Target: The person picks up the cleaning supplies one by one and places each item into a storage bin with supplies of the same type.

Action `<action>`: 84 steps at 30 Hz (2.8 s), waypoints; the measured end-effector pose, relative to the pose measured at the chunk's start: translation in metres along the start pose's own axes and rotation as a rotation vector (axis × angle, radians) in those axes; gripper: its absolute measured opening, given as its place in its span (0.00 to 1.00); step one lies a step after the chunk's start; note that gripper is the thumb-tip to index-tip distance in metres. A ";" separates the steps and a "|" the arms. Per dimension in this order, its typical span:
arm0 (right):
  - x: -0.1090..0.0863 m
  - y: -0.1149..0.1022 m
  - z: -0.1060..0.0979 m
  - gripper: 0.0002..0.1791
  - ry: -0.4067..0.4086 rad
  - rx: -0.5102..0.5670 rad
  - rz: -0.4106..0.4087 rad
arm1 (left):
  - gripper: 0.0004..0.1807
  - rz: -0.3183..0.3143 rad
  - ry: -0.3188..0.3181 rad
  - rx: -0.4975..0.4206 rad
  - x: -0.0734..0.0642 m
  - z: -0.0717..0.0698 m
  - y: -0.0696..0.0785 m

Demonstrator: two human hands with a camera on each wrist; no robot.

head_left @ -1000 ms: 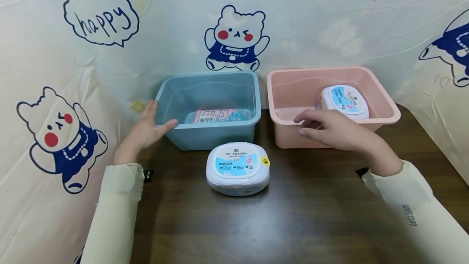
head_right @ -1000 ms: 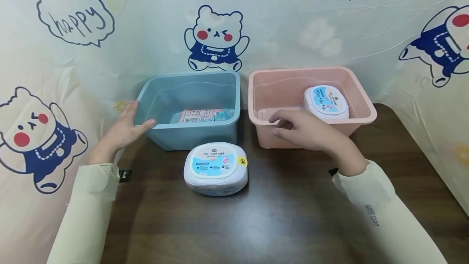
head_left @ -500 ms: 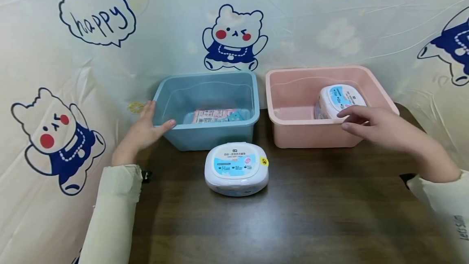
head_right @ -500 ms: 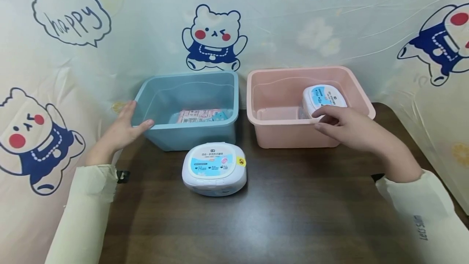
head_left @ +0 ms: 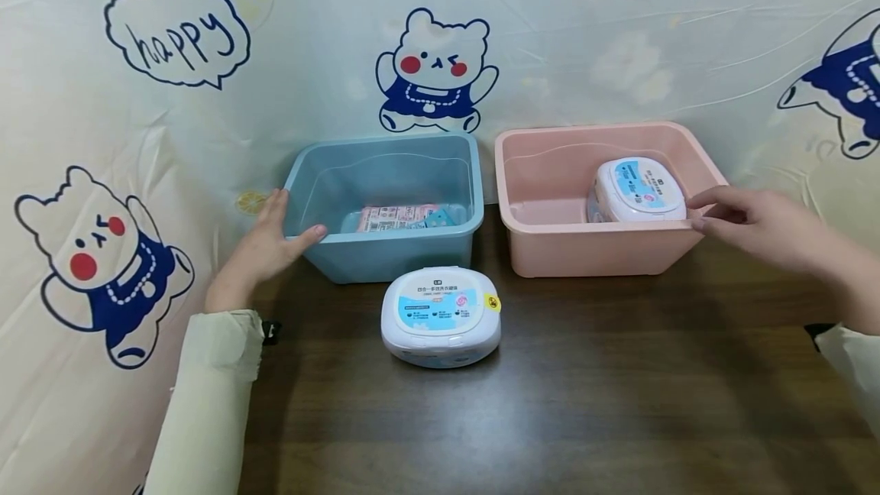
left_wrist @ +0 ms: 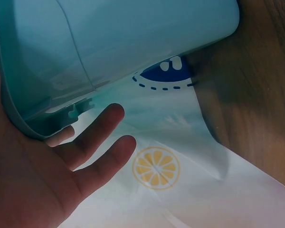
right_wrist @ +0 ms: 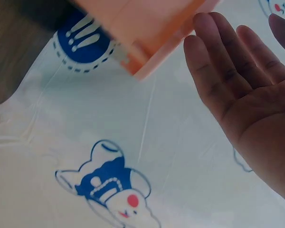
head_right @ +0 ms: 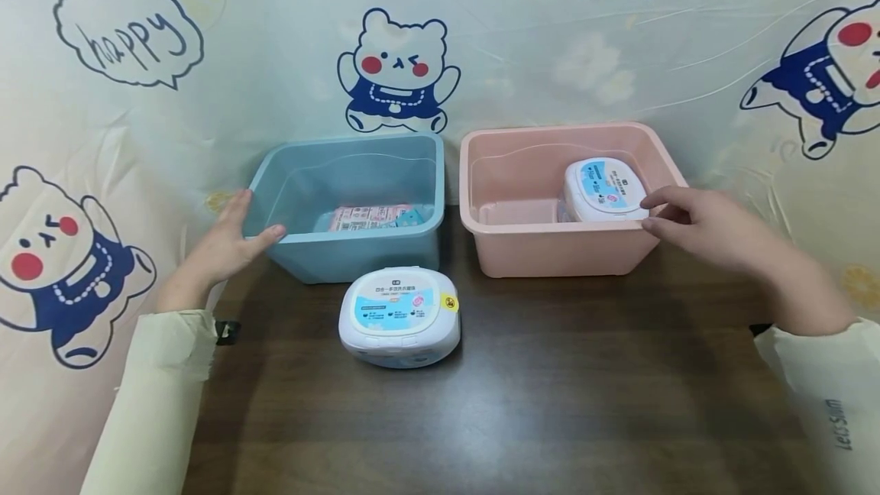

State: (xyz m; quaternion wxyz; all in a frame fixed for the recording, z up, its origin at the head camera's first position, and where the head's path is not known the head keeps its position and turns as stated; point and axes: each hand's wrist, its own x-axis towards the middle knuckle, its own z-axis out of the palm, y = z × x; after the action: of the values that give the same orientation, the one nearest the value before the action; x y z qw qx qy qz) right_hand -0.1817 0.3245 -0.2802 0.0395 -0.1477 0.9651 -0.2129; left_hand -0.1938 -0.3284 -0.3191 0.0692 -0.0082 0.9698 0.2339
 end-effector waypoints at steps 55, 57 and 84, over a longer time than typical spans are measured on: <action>0.047 0.075 0.021 0.58 -0.136 0.067 0.108 | 0.57 0.060 0.109 0.057 -0.010 0.006 -0.002; 0.047 0.076 0.021 0.58 -0.134 0.072 0.106 | 0.55 0.082 0.154 0.028 -0.016 0.010 -0.003; 0.045 0.075 0.020 0.60 -0.146 0.082 0.112 | 0.75 0.304 -0.195 -0.449 -0.070 0.148 0.000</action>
State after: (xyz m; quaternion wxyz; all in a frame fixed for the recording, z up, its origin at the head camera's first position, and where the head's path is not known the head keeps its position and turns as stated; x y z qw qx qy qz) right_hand -0.2424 0.3679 -0.3304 0.1274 -0.1068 0.9569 -0.2383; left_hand -0.1049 -0.2620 -0.4398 0.1229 0.1448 0.8725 0.4503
